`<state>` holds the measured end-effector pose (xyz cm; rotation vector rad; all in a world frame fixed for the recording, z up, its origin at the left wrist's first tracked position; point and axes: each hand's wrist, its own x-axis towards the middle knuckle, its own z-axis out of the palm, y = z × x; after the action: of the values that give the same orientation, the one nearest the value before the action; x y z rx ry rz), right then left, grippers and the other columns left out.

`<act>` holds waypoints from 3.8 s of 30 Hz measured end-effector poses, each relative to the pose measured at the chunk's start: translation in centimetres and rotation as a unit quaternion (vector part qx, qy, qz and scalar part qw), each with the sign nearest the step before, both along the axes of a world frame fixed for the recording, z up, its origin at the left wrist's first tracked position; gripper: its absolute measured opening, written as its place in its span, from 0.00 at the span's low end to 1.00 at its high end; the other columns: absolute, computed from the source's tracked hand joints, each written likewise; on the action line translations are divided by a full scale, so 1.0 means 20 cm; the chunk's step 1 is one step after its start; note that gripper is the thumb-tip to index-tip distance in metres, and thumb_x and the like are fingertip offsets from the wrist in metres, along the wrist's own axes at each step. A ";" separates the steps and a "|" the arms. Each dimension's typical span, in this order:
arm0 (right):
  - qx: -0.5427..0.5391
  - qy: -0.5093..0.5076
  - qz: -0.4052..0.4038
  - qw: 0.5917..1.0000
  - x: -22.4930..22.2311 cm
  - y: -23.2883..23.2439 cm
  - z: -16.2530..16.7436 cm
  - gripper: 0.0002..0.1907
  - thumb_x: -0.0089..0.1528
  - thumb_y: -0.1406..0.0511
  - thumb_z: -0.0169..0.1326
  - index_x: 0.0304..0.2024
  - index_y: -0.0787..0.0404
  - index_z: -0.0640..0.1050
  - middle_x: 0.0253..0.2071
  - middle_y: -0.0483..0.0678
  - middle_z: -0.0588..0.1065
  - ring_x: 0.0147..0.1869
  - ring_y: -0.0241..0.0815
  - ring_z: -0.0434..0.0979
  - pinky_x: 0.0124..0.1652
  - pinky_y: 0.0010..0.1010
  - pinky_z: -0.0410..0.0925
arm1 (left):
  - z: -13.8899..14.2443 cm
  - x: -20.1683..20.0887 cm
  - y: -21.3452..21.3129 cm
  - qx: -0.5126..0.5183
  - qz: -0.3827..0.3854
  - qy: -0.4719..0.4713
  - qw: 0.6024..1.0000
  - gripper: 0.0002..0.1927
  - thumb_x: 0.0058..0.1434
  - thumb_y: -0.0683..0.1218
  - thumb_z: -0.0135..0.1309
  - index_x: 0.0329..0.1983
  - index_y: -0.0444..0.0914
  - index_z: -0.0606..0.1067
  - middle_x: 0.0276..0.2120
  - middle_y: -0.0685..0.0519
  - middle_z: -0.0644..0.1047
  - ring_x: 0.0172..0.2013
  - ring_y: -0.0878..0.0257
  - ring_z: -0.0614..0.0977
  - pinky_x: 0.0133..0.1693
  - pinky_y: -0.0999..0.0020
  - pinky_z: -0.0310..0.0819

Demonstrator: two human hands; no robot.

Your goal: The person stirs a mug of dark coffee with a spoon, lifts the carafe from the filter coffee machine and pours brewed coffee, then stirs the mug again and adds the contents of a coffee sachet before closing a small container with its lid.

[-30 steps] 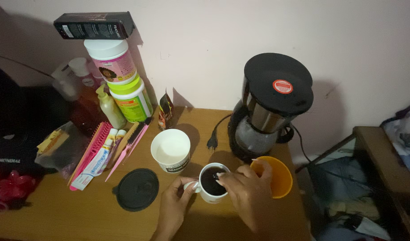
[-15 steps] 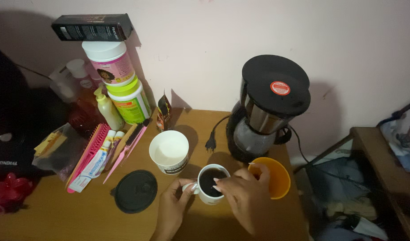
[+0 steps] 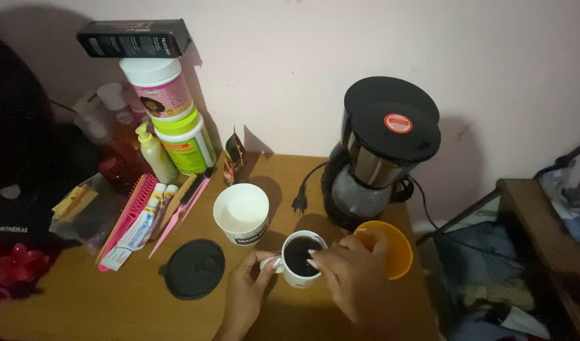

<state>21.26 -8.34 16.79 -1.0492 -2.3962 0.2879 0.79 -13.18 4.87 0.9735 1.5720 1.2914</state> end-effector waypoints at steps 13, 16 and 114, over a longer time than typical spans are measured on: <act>0.056 -0.003 -0.023 0.998 -0.02 -0.02 0.02 0.06 0.56 0.67 0.61 0.37 0.56 0.83 0.31 0.43 0.82 0.38 0.43 0.78 0.56 0.56 0.54 | -0.04 0.00 0.01 0.004 0.007 -0.010 1.000 0.09 0.64 0.46 0.58 0.41 0.35 0.81 0.32 0.53 0.83 0.32 0.70 0.78 0.35 0.70 0.73; 0.022 -0.010 -0.021 0.999 -0.02 -0.02 0.02 0.08 0.55 0.66 0.63 0.37 0.55 0.84 0.30 0.44 0.81 0.37 0.44 0.77 0.54 0.56 0.54 | -0.05 0.00 0.01 -0.003 0.005 -0.014 1.000 0.09 0.64 0.46 0.58 0.41 0.35 0.81 0.32 0.53 0.83 0.32 0.70 0.78 0.35 0.70 0.73; -0.107 0.227 -0.523 0.814 0.53 0.02 0.11 0.14 0.67 0.63 0.57 0.54 0.59 0.83 0.46 0.54 0.82 0.49 0.44 0.83 0.47 0.37 0.73 | 0.01 0.04 0.07 -0.040 0.004 0.030 0.999 0.12 0.66 0.39 0.49 0.53 0.35 0.73 0.45 0.49 0.82 0.48 0.66 0.85 0.48 0.68 0.84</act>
<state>31.81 -7.94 19.01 -1.9507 -1.1203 0.3402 1.62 -11.74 5.12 0.9646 1.6624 1.2055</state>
